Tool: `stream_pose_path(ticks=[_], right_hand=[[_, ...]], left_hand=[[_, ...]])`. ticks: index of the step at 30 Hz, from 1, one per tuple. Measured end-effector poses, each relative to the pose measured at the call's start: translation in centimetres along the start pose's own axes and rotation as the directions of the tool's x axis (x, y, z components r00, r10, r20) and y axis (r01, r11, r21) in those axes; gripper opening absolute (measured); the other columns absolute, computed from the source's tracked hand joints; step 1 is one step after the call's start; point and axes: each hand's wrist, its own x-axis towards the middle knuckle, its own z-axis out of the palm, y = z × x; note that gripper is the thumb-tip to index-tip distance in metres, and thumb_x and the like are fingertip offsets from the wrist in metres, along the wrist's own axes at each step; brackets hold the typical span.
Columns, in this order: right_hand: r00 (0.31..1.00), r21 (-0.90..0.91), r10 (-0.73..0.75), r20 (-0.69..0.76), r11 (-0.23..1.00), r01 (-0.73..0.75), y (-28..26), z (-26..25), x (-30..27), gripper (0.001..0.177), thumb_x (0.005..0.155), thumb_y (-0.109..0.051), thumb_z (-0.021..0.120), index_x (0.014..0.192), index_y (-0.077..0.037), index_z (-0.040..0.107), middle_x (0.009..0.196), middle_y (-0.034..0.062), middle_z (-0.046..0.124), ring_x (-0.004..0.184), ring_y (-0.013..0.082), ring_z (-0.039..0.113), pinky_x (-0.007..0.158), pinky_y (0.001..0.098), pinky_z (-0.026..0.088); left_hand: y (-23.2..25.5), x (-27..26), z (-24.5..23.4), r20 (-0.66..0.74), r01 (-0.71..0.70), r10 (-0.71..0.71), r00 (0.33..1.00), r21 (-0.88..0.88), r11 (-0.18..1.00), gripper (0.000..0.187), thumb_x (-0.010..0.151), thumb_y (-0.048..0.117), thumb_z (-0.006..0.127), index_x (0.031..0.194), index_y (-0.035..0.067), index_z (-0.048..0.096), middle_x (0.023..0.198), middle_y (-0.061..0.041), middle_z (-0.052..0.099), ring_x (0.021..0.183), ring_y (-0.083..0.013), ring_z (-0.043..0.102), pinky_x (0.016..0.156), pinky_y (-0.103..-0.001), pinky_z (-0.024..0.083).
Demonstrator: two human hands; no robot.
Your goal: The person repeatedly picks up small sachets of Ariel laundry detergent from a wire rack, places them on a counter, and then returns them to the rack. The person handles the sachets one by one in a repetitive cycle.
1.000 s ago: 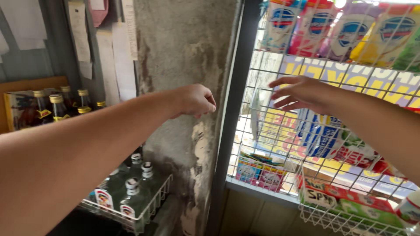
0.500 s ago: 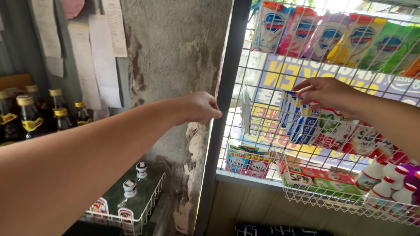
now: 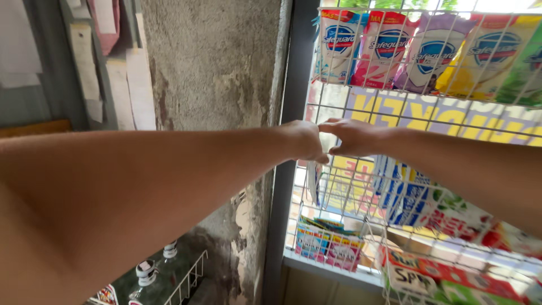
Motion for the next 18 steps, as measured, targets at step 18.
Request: stream_pose_path(ticks=[18], right_hand=[[0.975,-0.013,0.21,-0.075,0.977,-0.211,13.4,-3.5,-7.7,0.028,0.076,-0.028,0.082,0.097,-0.011,0.077,0.091,0.0071,0.078,0.086,0.023,0.075,0.078,0.0394,0.057]], left_hand=[[5.6,11.2,1.6,-0.34,0.056,-0.323,0.883,-0.607,0.792,0.015,0.085,0.007,0.067,0.098,0.008,0.075,0.102,-0.018,0.076,0.097,-0.0336,0.076,0.085,-0.042,0.059]])
